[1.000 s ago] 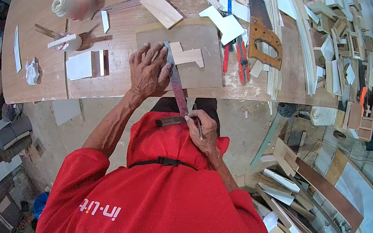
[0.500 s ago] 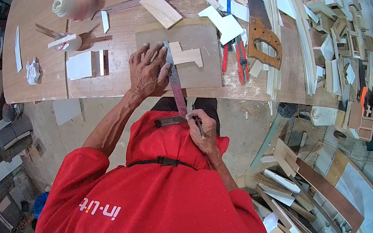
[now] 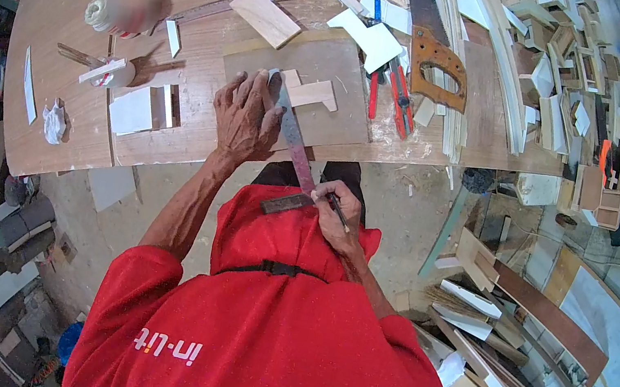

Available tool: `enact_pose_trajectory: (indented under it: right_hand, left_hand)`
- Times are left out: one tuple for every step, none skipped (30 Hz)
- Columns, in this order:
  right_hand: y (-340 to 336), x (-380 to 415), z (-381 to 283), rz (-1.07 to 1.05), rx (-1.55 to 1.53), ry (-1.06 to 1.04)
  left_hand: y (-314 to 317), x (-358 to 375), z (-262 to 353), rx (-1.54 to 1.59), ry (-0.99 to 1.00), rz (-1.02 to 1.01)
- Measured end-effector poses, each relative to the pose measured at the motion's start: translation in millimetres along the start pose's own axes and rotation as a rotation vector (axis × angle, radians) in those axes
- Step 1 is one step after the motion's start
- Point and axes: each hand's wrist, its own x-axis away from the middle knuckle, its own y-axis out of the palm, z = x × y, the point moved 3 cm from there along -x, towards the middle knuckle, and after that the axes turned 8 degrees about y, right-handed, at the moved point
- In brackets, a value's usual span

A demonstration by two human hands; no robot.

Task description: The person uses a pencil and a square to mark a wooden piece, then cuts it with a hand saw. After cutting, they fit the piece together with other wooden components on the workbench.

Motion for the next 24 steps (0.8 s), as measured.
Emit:
enact_pose_trajectory:
  right_hand:
    - [-3,2,0,0.037,0.014,-0.004]
    - [-5,3,1,0.037,0.015,-0.004]
    - [-7,5,0,0.065,-0.029,-0.058]
    - [-9,7,-1,0.092,-0.073,-0.111]
    - [-10,8,-1,0.091,-0.072,-0.110]
    - [-11,9,-2,0.099,-0.122,-0.098]
    - [-11,10,-3,0.106,-0.172,-0.086]
    - [-11,10,-4,0.105,-0.172,-0.086]
    - [-10,11,-7,0.097,-0.162,-0.072]
    - [-10,12,-9,0.089,-0.151,-0.057]
    - [-11,12,-8,0.089,-0.150,-0.057]
    - [-10,12,-9,0.062,-0.121,-0.088]
    - [-8,12,-10,0.035,-0.093,-0.118]
    - [-7,12,-8,0.034,-0.093,-0.116]
    - [-5,11,-7,0.003,-0.096,-0.103]
    - [-3,11,-6,-0.029,-0.099,-0.090]
    - [-3,11,-5,-0.031,-0.100,-0.089]
    - [-1,10,-5,-0.041,-0.080,-0.074]
    - [1,10,-5,-0.050,-0.060,-0.059]
    - [2,9,-6,-0.049,-0.061,-0.059]
    - [4,9,-6,-0.047,-0.031,-0.047]
    - [5,8,-5,-0.045,-0.002,-0.035]
    - [6,7,-5,-0.043,-0.005,-0.035]
    - [7,7,-5,-0.048,-0.003,-0.054]
  left_hand:
    - [1,0,0,-0.007,0.006,-0.016]
    - [1,1,0,-0.006,0.005,-0.015]
    - [1,0,0,-0.009,-0.015,-0.038]
    - [1,0,1,-0.012,-0.036,-0.063]
    - [2,1,-1,-0.011,-0.038,-0.063]
    - [3,1,-2,-0.017,-0.025,-0.046]
    - [3,1,-3,-0.024,-0.012,-0.029]
    - [4,2,-4,-0.025,-0.013,-0.029]
    - [3,2,-4,0.000,-0.016,-0.008]
    - [2,2,-4,0.025,-0.019,0.013]
    - [4,2,-5,0.025,-0.019,0.013]
    - [6,3,-8,0.067,-0.032,0.053]
    - [7,4,-11,0.108,-0.044,0.092]
    - [10,6,-13,0.107,-0.046,0.091]
    - [10,7,-14,0.109,-0.049,0.086]
    - [11,7,-14,0.111,-0.052,0.080]
    - [11,8,-15,0.110,-0.053,0.080]
    - [9,7,-13,0.088,-0.034,0.078]
    - [8,6,-11,0.067,-0.014,0.076]
    - [6,5,-9,0.067,-0.013,0.075]
    - [3,3,-6,0.052,-0.003,0.068]
    - [1,2,-3,0.038,0.007,0.060]
    - [0,2,-3,0.037,0.009,0.058]
    - [0,2,-2,0.025,0.020,0.055]
